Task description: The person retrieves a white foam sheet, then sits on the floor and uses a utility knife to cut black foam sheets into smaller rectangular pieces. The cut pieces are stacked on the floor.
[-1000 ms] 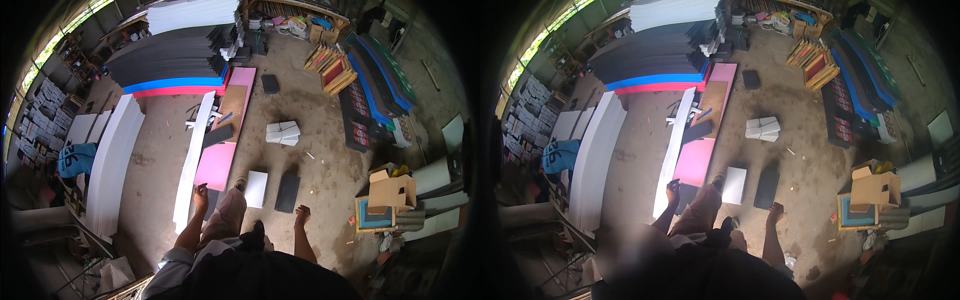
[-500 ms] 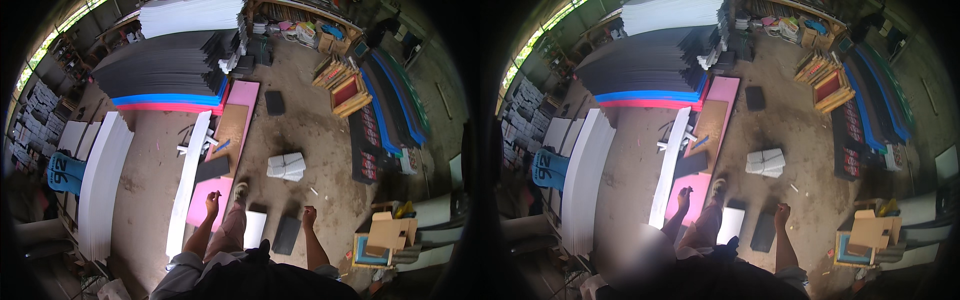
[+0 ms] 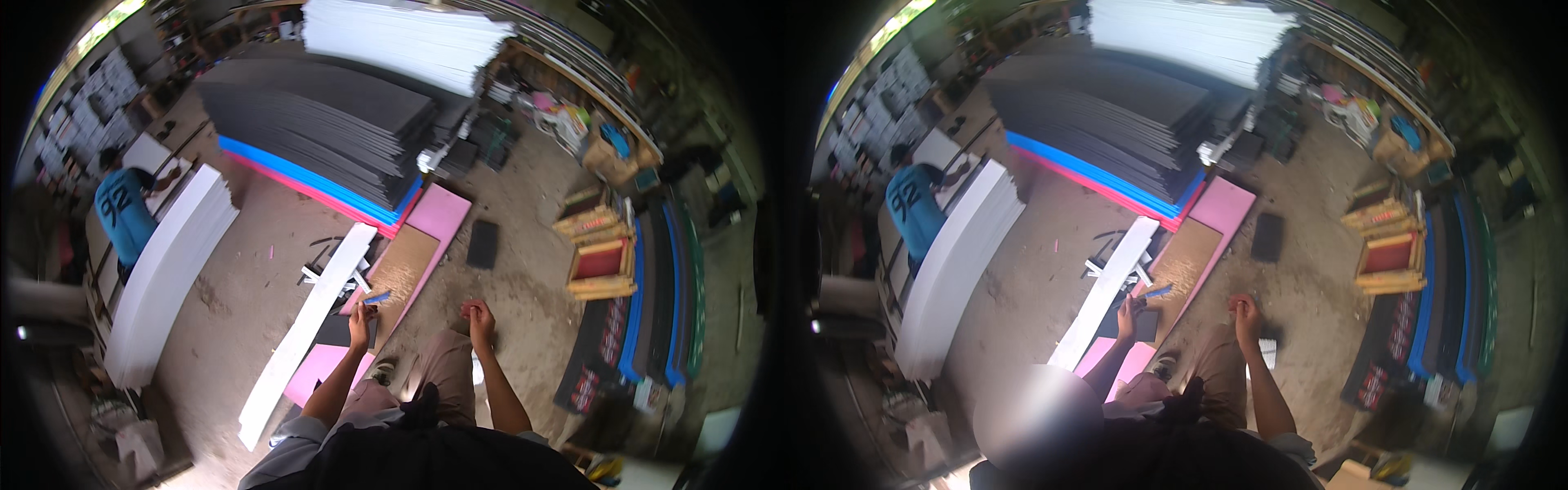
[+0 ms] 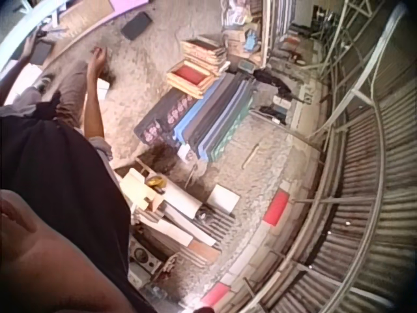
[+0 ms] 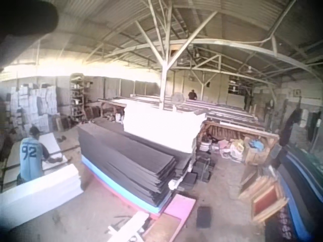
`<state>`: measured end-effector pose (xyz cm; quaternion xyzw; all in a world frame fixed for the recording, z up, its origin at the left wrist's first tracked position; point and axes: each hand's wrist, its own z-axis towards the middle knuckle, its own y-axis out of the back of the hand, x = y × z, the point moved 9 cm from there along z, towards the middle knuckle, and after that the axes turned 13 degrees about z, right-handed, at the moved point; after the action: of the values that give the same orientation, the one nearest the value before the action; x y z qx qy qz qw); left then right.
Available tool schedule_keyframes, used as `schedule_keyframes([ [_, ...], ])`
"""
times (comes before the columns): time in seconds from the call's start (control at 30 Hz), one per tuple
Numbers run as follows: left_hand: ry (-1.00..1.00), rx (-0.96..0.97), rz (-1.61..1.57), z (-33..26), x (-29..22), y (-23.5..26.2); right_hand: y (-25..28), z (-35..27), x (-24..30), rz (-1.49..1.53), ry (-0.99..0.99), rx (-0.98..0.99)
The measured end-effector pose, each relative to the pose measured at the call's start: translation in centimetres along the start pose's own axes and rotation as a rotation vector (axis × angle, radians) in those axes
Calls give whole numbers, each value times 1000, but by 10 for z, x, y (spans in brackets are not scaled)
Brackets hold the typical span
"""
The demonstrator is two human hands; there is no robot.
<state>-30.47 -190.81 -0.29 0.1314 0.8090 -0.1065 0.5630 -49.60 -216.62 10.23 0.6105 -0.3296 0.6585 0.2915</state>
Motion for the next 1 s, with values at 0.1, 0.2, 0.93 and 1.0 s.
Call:
schedule_keyframes([
  [0.1,-58,-174,26,22,-12,25,-12,65,2,-51,-38,132],
  [0.2,-55,-487,23,21,-9,65,-44,116,-12,-31,-88,250],
  [0.93,243,-1514,-622,-185,140,4,-147,239,-187,-330,-417,1096],
  [1.0,236,-1517,-644,-179,150,20,-147,214,-187,-363,-379,1174],
])
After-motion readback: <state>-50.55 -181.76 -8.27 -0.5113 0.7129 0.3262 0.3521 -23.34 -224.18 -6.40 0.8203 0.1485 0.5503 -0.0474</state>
